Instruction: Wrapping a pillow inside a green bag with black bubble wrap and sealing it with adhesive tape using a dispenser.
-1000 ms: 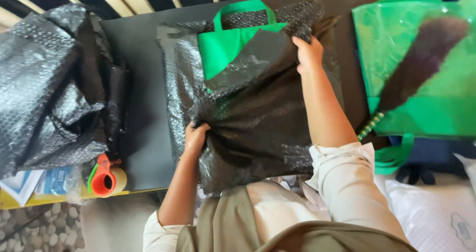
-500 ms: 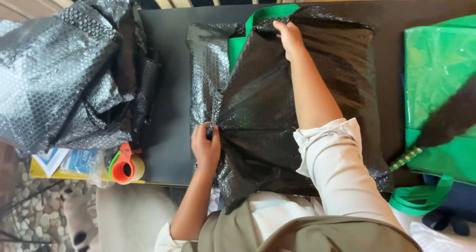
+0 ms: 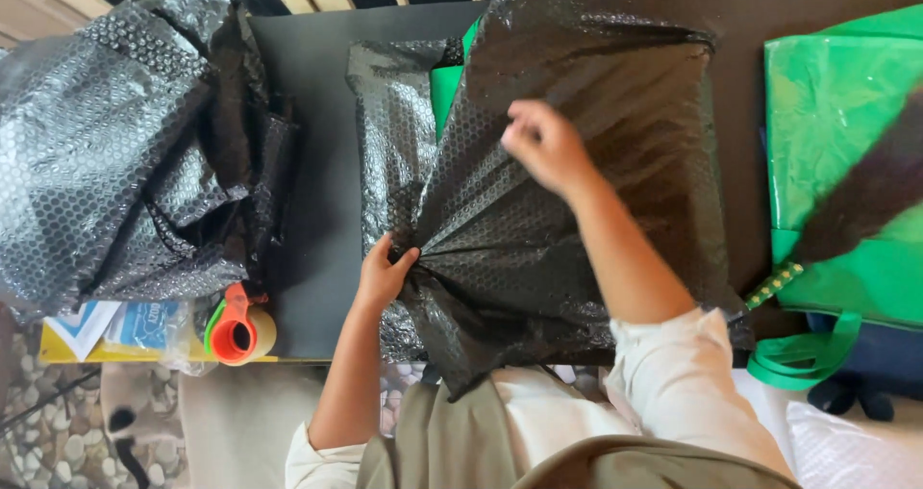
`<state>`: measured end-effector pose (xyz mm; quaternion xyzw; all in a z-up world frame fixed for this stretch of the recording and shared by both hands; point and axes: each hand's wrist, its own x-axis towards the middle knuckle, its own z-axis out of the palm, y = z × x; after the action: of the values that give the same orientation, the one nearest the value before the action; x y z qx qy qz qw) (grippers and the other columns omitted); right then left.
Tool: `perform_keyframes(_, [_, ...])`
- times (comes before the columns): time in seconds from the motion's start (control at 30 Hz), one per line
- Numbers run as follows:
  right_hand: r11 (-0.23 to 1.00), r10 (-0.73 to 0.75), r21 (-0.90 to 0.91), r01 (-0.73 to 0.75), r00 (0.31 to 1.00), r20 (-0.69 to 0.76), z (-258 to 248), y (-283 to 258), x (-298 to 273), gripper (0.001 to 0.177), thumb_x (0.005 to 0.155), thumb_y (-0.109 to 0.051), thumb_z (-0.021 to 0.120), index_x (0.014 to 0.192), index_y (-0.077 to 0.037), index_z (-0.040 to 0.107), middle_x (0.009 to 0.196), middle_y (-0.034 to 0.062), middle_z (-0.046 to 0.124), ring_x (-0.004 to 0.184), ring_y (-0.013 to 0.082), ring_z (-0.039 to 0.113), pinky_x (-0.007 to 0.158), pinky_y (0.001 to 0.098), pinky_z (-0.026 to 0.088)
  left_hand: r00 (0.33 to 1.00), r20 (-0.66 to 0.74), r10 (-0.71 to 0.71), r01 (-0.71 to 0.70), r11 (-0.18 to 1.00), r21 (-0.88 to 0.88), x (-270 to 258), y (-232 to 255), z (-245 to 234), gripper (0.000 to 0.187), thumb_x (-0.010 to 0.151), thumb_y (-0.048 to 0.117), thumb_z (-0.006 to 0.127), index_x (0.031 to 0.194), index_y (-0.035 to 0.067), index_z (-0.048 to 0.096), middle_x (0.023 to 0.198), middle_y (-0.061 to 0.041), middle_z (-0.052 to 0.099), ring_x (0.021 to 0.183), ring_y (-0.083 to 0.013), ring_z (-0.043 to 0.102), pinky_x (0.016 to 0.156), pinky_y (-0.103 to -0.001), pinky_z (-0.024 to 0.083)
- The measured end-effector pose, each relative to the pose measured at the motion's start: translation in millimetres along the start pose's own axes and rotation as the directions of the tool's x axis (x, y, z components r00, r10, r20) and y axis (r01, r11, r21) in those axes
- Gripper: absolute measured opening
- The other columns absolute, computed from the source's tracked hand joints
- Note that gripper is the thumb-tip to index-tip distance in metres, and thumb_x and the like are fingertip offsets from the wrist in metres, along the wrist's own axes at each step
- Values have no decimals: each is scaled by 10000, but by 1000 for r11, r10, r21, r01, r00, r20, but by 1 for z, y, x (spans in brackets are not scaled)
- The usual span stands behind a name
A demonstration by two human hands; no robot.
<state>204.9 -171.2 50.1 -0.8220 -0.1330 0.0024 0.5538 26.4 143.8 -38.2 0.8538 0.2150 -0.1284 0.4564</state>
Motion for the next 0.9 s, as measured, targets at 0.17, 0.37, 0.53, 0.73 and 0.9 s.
perform_keyframes(0.17, [897, 73, -441, 31, 974, 216, 65, -63, -121, 457, 782, -538, 773, 1028, -160, 697, 1179, 87, 710, 1070, 339, 659, 919, 523, 502, 1000, 17, 26, -25, 996, -88, -2, 11, -2, 446, 926, 335, 774, 1311, 138, 668, 1257, -144, 706, 1260, -350, 604, 1047, -512, 500])
perform_keyframes(0.37, [738, 125, -672, 56, 968, 219, 129, -27, -177, 963, 636, -775, 741, 1394, -214, 545, 1167, 37, 559, 1152, 263, 530, 1003, 493, 409, 948, -73, 311, -296, 941, 164, 5, 52, -27, 423, 801, 400, 853, 1037, 70, 735, 909, -199, 702, 939, -420, 679, 782, -528, 533])
perform_keyframes(0.53, [775, 63, -622, 114, 965, 255, 136, -53, -200, 1205, 499, -902, 693, 1441, -164, 541, 1321, 179, 502, 1309, 393, 444, 1141, 654, 283, 869, -179, 461, -445, 887, 128, 64, 95, -39, 453, 914, 417, 795, 1152, 39, 723, 984, -174, 717, 936, -344, 703, 822, -443, 568])
perform_keyframes(0.73, [766, 98, -636, 89, 962, 253, 157, -53, -219, 943, 762, -405, 850, 1558, -143, 416, 1462, 281, 397, 1422, 513, 348, 1154, 762, 134, 893, 163, 419, -447, 795, 409, 180, 109, 22, 686, 863, 766, 675, 1193, 165, 707, 1074, -110, 705, 1081, -335, 681, 947, -477, 550])
perform_keyframes(0.9, [857, 111, -515, -2, 977, 180, 158, -39, -218, 619, 902, -245, 741, 1488, -208, 545, 1472, 250, 422, 1452, 506, 336, 1183, 739, 99, 897, 331, 292, -325, 945, 48, 150, 165, 38, 486, 778, 380, 787, 1190, 165, 645, 1161, -157, 701, 1114, -390, 676, 911, -536, 559])
